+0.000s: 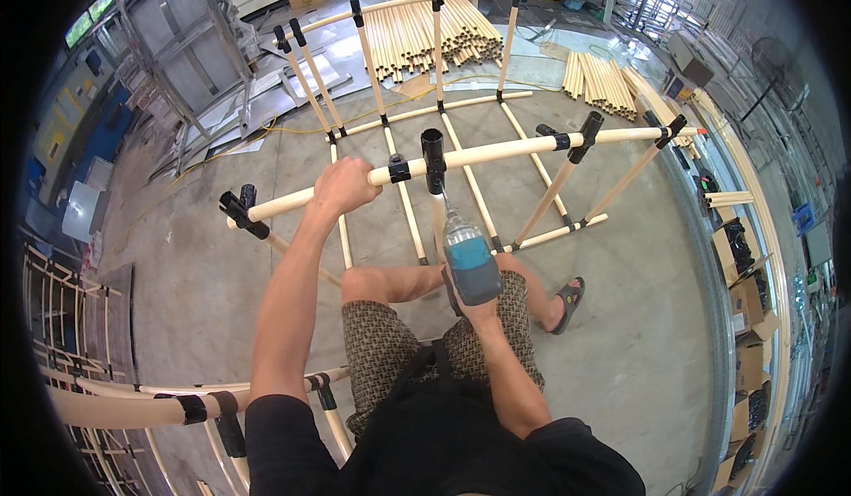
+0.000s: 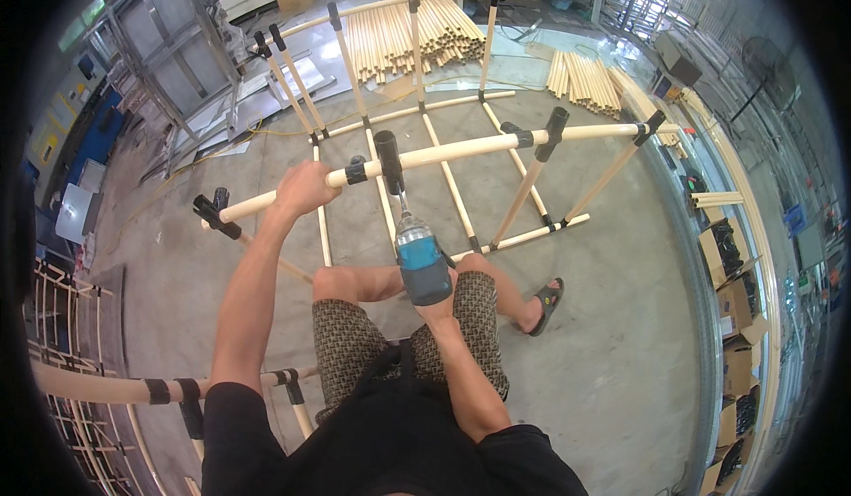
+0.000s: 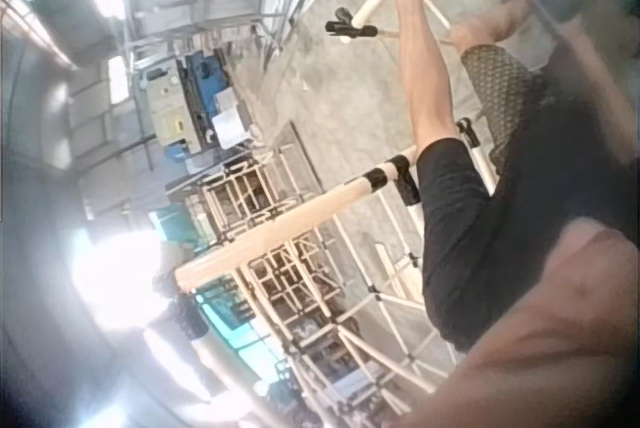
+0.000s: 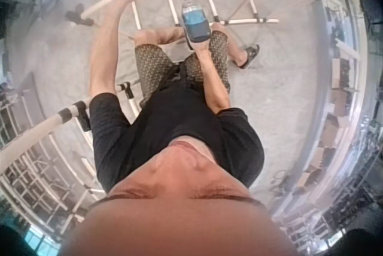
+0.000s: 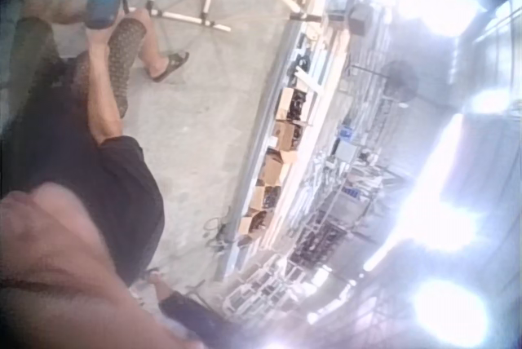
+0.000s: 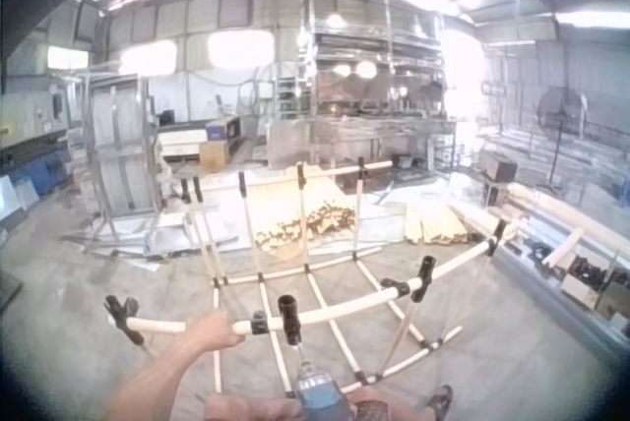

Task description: The person attaches plastic connectors to a metal pole, joins the pole to a larger metal structure, and secures the joints using a power drill.

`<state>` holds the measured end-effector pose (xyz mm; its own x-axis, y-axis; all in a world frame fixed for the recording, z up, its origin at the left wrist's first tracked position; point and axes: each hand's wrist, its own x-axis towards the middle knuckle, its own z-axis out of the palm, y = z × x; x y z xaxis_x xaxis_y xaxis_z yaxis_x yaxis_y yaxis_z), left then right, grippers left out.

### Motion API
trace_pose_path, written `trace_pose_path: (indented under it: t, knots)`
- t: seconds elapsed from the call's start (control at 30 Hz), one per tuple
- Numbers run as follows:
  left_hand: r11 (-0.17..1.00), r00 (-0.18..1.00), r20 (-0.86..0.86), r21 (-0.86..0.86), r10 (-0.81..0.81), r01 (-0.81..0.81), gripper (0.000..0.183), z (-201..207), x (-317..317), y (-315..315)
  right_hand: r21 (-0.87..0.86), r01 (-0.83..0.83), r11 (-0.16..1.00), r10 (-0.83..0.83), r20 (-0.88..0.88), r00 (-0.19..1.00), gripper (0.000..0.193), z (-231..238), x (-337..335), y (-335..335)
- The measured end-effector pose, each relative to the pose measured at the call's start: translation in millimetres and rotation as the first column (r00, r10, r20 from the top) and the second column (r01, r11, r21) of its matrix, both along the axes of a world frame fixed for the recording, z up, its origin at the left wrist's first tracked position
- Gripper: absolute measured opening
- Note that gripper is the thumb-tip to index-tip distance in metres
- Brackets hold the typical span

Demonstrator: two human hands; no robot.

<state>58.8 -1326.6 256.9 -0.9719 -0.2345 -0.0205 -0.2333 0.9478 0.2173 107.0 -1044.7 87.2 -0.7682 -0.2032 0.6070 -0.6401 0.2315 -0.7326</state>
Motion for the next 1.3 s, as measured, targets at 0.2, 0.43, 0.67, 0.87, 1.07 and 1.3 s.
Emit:
trace_pose_path:
  t: [0.2, 0.43, 0.67, 0.87, 1.07, 1.3]
  knots:
    - [1.000, 1.000, -0.016, -0.019, 0.009, -0.009, 0.026, 1, 1, 2, 0.053, 0.034, 0.998, -0.031, -0.049, 0.998, 0.011, -13, -3, 1]
    - [1.000, 1.000, -0.029, 0.016, 0.009, -0.008, 0.027, 1, 3, 0, 0.123, 0.034, 0.992, -0.020, -0.115, 0.993, 0.010, -13, -6, 2]
    - [0.977, 0.995, -0.048, 0.191, -0.086, 0.093, 0.059, 13, 8, 2, 0.153, 0.070, 0.986, -0.067, -0.025, 0.997, 0.012, -26, -13, 10]
    - [0.886, 0.892, -0.357, 0.264, -0.278, 0.381, 0.063, 5, 3, 10, 0.015, -0.001, 1.000, 0.000, 0.108, 0.994, 0.031, 16, -3, -4]
    - [0.924, 0.961, -0.134, 0.270, -0.243, 0.271, 0.052, -3, -15, 23, -0.084, -0.037, 0.996, 0.057, 0.253, 0.966, 0.028, 44, 0, 0]
    - [0.938, 0.942, -0.244, 0.204, -0.230, 0.282, 0.047, -5, -10, 31, -0.066, 0.075, 0.995, -0.063, 0.165, 0.984, 0.021, 2, 12, -28]
